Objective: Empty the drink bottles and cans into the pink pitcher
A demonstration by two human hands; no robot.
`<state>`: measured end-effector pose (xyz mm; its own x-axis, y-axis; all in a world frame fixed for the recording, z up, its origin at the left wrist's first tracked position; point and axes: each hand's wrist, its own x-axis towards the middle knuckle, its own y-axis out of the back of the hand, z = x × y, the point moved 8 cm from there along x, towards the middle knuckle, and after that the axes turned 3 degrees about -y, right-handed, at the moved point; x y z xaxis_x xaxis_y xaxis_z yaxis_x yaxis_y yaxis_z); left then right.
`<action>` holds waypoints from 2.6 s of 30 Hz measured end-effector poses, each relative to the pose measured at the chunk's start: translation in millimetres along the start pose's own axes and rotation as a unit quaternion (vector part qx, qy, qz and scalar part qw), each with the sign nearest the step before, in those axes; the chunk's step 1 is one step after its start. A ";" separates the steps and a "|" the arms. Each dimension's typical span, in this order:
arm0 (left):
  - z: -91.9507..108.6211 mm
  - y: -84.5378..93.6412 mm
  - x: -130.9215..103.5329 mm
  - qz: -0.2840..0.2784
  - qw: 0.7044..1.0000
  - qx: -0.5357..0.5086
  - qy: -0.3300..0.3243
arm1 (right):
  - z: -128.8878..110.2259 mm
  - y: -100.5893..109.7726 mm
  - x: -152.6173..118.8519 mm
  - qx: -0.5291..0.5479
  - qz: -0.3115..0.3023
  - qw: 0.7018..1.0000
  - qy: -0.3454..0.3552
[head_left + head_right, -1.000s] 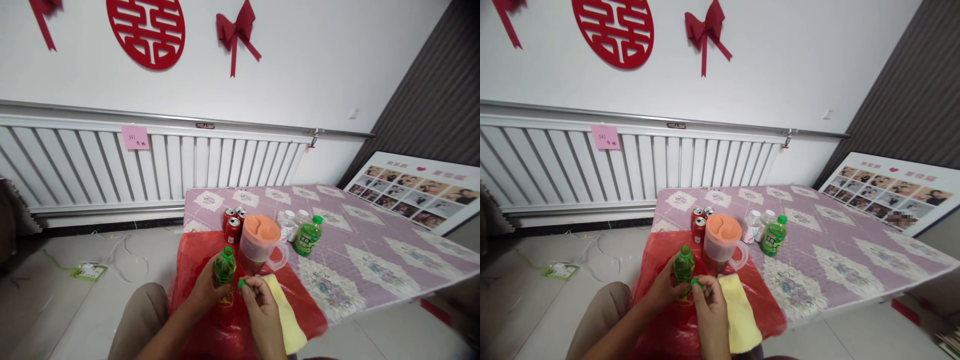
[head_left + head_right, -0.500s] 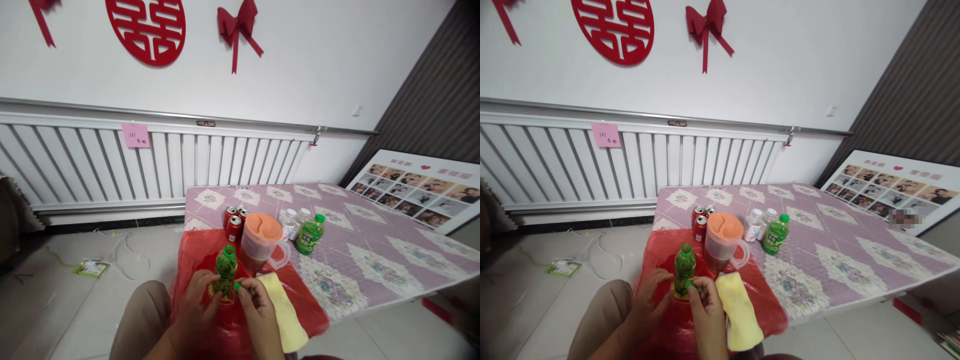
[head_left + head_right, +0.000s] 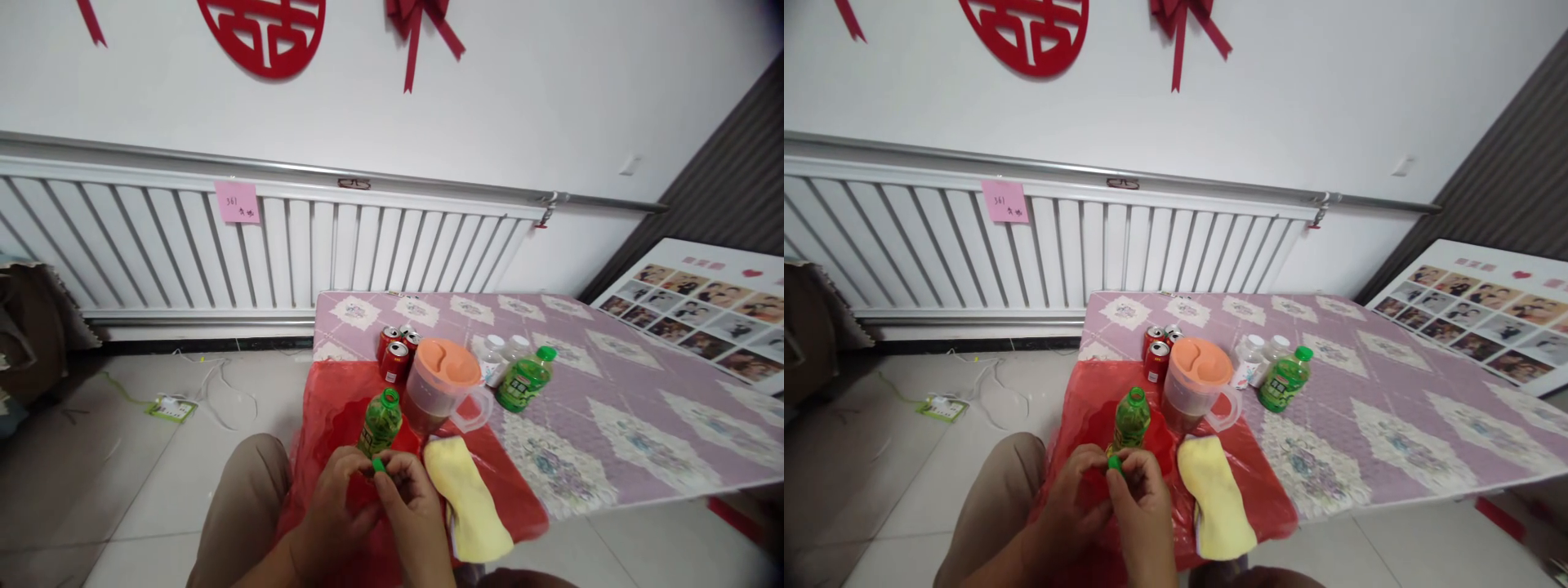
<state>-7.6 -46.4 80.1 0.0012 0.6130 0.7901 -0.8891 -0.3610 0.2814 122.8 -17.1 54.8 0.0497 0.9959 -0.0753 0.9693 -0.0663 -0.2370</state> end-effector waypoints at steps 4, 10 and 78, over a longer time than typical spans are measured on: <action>-9.2 2.4 -5.6 -0.017 1.000 0.000 0.018 | 8.5 -5.6 -0.6 -0.002 -0.010 1.000 -0.014; -20.4 6.7 -9.2 -0.044 0.998 -0.027 0.048 | 17.3 -14.7 -1.4 -0.007 -0.020 1.000 -0.013; -109.4 -60.0 30.3 -0.245 0.924 -0.164 0.242 | 43.7 -18.9 -29.3 -0.132 -0.111 0.984 -0.038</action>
<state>-4.4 70.7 27.6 0.3065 0.9178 0.2525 -0.9270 0.2276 0.2979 92.5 -47.8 19.2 -0.1785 0.9760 -0.1248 0.9836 0.1802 0.0028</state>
